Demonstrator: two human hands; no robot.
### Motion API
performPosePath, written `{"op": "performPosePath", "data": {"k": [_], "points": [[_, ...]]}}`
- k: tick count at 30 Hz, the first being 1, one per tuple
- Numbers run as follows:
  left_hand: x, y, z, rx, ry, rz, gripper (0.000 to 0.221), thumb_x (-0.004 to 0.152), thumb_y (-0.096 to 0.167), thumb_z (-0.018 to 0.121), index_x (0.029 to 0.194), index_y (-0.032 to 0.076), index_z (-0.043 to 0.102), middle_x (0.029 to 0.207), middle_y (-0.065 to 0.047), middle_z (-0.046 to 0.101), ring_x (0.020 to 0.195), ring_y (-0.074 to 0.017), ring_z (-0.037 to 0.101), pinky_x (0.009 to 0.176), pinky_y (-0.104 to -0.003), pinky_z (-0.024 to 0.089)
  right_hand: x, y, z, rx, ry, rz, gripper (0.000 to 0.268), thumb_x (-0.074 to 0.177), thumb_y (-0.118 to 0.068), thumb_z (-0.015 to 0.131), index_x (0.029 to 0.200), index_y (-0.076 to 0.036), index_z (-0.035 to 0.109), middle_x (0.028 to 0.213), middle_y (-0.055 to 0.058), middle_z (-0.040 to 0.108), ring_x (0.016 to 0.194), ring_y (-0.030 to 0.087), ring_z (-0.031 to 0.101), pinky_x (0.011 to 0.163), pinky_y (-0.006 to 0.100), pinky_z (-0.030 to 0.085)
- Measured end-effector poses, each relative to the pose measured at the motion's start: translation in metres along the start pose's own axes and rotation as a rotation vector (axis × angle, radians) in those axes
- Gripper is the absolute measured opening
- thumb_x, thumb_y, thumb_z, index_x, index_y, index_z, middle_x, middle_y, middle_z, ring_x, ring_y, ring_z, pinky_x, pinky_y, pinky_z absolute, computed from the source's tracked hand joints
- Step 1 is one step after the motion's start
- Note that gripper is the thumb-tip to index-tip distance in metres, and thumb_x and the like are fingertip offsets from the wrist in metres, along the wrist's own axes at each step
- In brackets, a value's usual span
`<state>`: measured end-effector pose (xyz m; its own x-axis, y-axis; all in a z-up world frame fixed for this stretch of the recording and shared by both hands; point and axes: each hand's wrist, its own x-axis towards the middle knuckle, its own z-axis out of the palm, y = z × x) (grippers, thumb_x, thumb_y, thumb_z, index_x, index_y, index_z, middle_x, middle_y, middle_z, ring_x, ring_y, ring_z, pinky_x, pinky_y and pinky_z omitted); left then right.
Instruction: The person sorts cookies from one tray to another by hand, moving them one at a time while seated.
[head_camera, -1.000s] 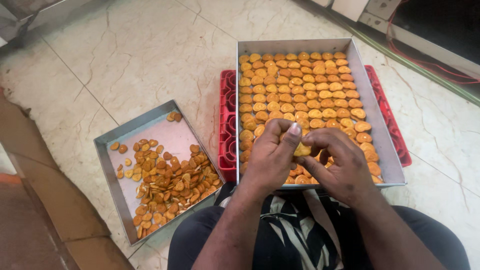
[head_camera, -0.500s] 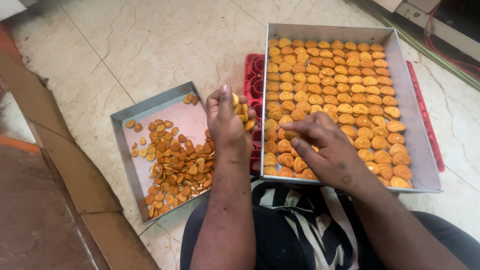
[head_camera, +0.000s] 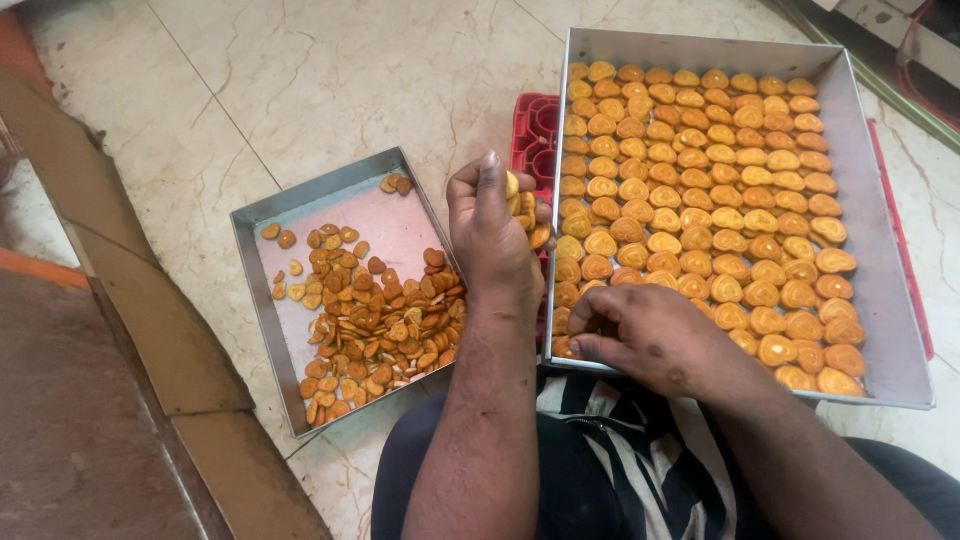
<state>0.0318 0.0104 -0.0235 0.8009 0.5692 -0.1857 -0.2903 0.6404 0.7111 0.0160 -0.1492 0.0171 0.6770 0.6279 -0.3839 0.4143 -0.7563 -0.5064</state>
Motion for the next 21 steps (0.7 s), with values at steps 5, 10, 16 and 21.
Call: {"op": "performPosePath", "data": {"k": [5, 10, 16, 21], "points": [[-0.001, -0.002, 0.002, 0.003, -0.018, -0.009, 0.03, 0.102, 0.036, 0.055, 0.117, 0.011, 0.048, 0.086, -0.006, 0.061, 0.06, -0.0116, 0.06, 0.043, -0.026, 0.047, 0.0, -0.003, -0.001, -0.073, 0.017, -0.027, 0.031, 0.083, -0.042, 0.078, 0.101, -0.017, 0.076, 0.085, 0.008, 0.073, 0.083, 0.025, 0.071, 0.076, 0.04, 0.056], [-0.004, 0.002, 0.005, 0.019, -0.002, -0.031, 0.03, 0.102, 0.036, 0.055, 0.117, 0.011, 0.048, 0.086, -0.005, 0.061, 0.06, -0.0109, 0.06, 0.043, -0.025, 0.047, 0.001, 0.002, 0.002, -0.042, -0.021, -0.014, 0.027, 0.086, -0.04, 0.074, 0.103, -0.021, 0.079, 0.092, 0.003, 0.077, 0.087, 0.023, 0.073, 0.081, 0.038, 0.057], [-0.007, 0.005, 0.005, 0.051, 0.007, -0.069, 0.03, 0.102, 0.037, 0.053, 0.118, 0.012, 0.048, 0.087, -0.006, 0.062, 0.061, -0.0116, 0.061, 0.044, -0.025, 0.047, 0.005, 0.013, 0.007, -0.072, 0.052, -0.21, 0.026, 0.084, -0.034, 0.071, 0.101, -0.018, 0.081, 0.094, 0.004, 0.077, 0.096, 0.024, 0.069, 0.085, 0.039, 0.055], [-0.009, 0.007, 0.006, -0.023, -0.121, -0.099, 0.034, 0.101, 0.042, 0.052, 0.115, 0.012, 0.048, 0.081, -0.005, 0.061, 0.056, -0.0131, 0.058, 0.04, -0.026, 0.044, 0.0, 0.014, 0.007, 0.0, 0.107, -0.073, 0.026, 0.088, -0.034, 0.068, 0.103, -0.017, 0.08, 0.097, 0.003, 0.075, 0.093, 0.021, 0.07, 0.085, 0.037, 0.055]]}}
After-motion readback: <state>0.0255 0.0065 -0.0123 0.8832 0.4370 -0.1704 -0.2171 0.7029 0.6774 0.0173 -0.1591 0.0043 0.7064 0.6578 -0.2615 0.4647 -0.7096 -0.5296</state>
